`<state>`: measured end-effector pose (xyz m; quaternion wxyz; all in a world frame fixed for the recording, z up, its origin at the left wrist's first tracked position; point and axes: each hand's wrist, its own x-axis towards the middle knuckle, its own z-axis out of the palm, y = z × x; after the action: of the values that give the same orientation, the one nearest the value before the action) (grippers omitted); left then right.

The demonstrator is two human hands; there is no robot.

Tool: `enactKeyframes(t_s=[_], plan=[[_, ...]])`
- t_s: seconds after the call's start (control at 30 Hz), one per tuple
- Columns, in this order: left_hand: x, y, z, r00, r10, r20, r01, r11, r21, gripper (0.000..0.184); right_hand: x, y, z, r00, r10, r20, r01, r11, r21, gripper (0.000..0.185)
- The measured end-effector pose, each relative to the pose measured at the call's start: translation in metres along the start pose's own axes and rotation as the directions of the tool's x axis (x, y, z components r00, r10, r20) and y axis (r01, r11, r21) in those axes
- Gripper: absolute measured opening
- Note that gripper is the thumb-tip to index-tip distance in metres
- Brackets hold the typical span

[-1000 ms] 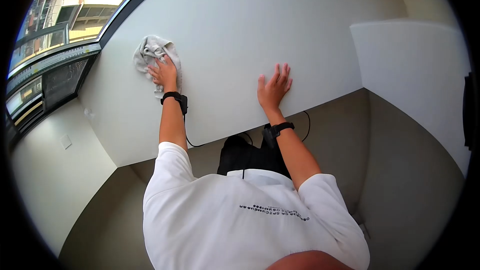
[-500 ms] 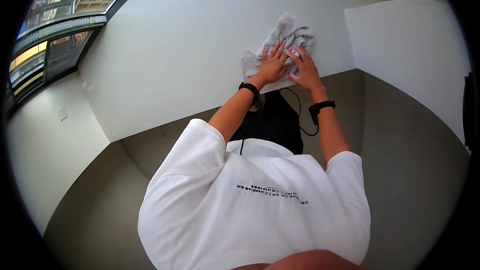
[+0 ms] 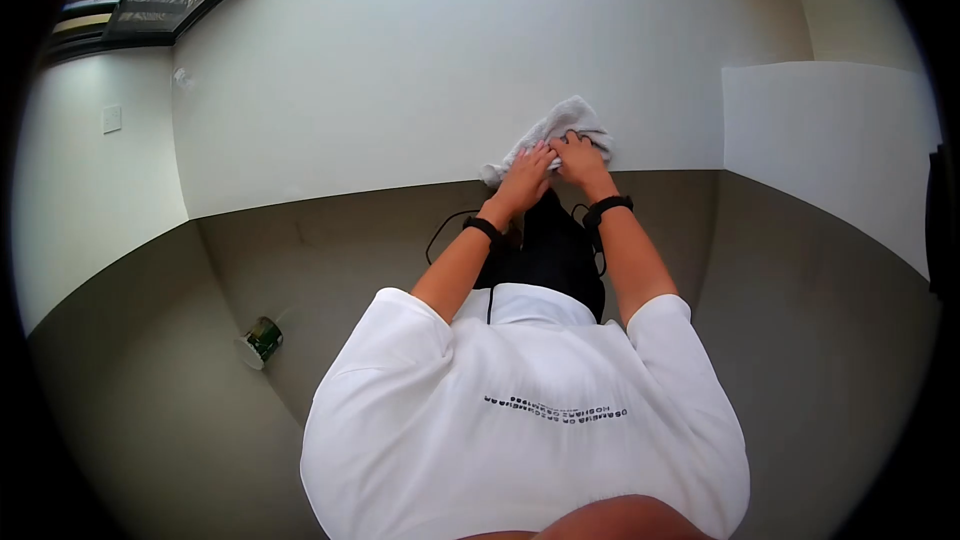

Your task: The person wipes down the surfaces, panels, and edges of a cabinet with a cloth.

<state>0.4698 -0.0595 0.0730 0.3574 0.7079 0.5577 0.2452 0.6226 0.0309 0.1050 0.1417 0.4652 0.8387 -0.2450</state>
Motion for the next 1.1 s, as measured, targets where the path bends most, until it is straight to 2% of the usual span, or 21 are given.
enactKeyframes(t_s=[0.07, 0.17, 0.2, 0.27, 0.33, 0.37, 0.43, 0.5, 0.53, 0.57, 0.63, 0.67, 0.77, 0.87, 0.9, 0.93, 0.97, 1.0, 1.03, 1.07, 1.1], plan=[[0.021, 0.001, 0.006, 0.995, -0.101, 0.009, 0.101, 0.995, -0.017, 0.066, 0.026, 0.026, -0.010, 0.995, -0.100, 0.004, 0.100, 0.993, 0.061, 0.042], [0.025, -0.011, -0.010, 0.974, -0.194, -0.118, 0.204, 0.976, 0.074, 0.066, 0.063, 0.007, -0.008, 0.977, -0.205, -0.051, 0.209, 0.973, 0.096, 0.036], [0.024, -0.003, -0.028, 0.941, -0.254, -0.224, 0.287, 0.950, 0.127, 0.066, 0.077, -0.007, -0.016, 0.969, -0.235, -0.074, 0.242, 0.965, 0.098, 0.034], [0.019, 0.019, -0.048, 0.827, -0.376, -0.419, 0.474, 0.866, 0.158, 0.063, 0.088, -0.039, -0.041, 0.969, -0.223, -0.108, 0.237, 0.962, 0.137, 0.033], [0.008, 0.039, -0.051, 0.654, -0.493, -0.574, 0.690, 0.700, 0.185, 0.057, 0.099, -0.052, -0.053, 0.933, -0.345, -0.099, 0.357, 0.920, 0.161, 0.033], [0.017, 0.037, -0.055, 0.638, -0.569, -0.519, 0.718, 0.683, 0.134, 0.054, 0.110, -0.054, -0.062, 0.908, -0.410, -0.085, 0.418, 0.894, 0.163, 0.033], [0.015, 0.032, -0.062, 0.562, -0.744, -0.361, 0.808, 0.587, 0.046, 0.049, 0.135, -0.048, -0.068, 0.757, -0.652, 0.048, 0.637, 0.752, 0.169, 0.036], [0.028, 0.037, -0.067, 0.585, -0.755, -0.295, 0.804, 0.587, 0.092, 0.041, 0.144, -0.027, -0.061, 0.636, -0.771, -0.016, 0.746, 0.609, 0.269, 0.057], [0.000, 0.032, -0.074, 0.638, -0.684, -0.354, 0.742, 0.669, 0.042, 0.037, 0.121, -0.056, -0.063, 0.680, -0.732, 0.047, 0.697, 0.665, 0.267, 0.065], [0.010, 0.021, -0.077, 0.625, -0.691, -0.365, 0.742, 0.670, 0.002, 0.039, 0.123, -0.062, -0.075, 0.726, -0.686, 0.047, 0.660, 0.714, 0.236, 0.068], [0.046, 0.016, -0.077, 0.619, -0.726, -0.299, 0.757, 0.653, -0.019, 0.050, 0.136, -0.050, -0.076, 0.796, -0.588, -0.143, 0.603, 0.747, 0.281, 0.068], [0.058, 0.009, -0.068, 0.635, -0.709, -0.308, 0.749, 0.663, 0.017, 0.055, 0.139, -0.042, -0.071, 0.812, -0.557, -0.174, 0.584, 0.768, 0.264, 0.066], [0.080, 0.015, -0.073, 0.700, -0.642, -0.313, 0.651, 0.754, -0.090, 0.059, 0.130, -0.023, -0.095, 0.868, -0.458, -0.191, 0.493, 0.841, 0.222, 0.064], [0.125, 0.005, -0.076, 0.808, -0.472, -0.351, 0.431, 0.882, -0.194, 0.060, 0.148, 0.032, -0.133, 0.916, -0.328, -0.230, 0.362, 0.923, 0.126, 0.068], [0.139, 0.009, -0.080, 0.840, -0.454, -0.298, 0.394, 0.887, -0.240, 0.062, 0.141, 0.034, -0.162, 0.979, -0.173, -0.104, 0.176, 0.984, 0.012, 0.072], [0.155, 0.009, -0.082, 0.869, -0.427, -0.252, 0.354, 0.890, -0.287, 0.065, 0.138, 0.047, -0.167, 0.980, -0.113, -0.161, 0.104, 0.993, -0.064, 0.074], [0.167, 0.010, -0.072, 0.890, -0.402, -0.216, 0.319, 0.886, -0.335, 0.066, 0.128, 0.048, -0.180, 0.998, 0.023, -0.067, -0.032, 0.991, -0.129, 0.076], [0.186, 0.009, -0.050, 0.908, -0.384, -0.166, 0.293, 0.867, -0.402, 0.068, 0.130, 0.073, -0.172, 0.998, 0.035, -0.044, -0.043, 0.977, -0.209, 0.083], [0.183, 0.006, -0.035, 0.922, -0.332, -0.201, 0.262, 0.915, -0.308, 0.065, 0.125, 0.074, -0.160, 1.000, -0.005, -0.022, 0.000, 0.965, -0.261, 0.090], [0.173, 0.003, -0.017, 0.933, -0.278, -0.231, 0.234, 0.952, -0.200, 0.063, 0.117, 0.085, -0.137, 0.990, -0.124, -0.065, 0.103, 0.959, -0.264, 0.092], [0.162, 0.004, -0.002, 0.933, -0.276, -0.232, 0.227, 0.950, -0.215, 0.060, 0.112, 0.097, -0.118, 0.988, -0.155, 0.007, 0.152, 0.956, -0.251, 0.095]])
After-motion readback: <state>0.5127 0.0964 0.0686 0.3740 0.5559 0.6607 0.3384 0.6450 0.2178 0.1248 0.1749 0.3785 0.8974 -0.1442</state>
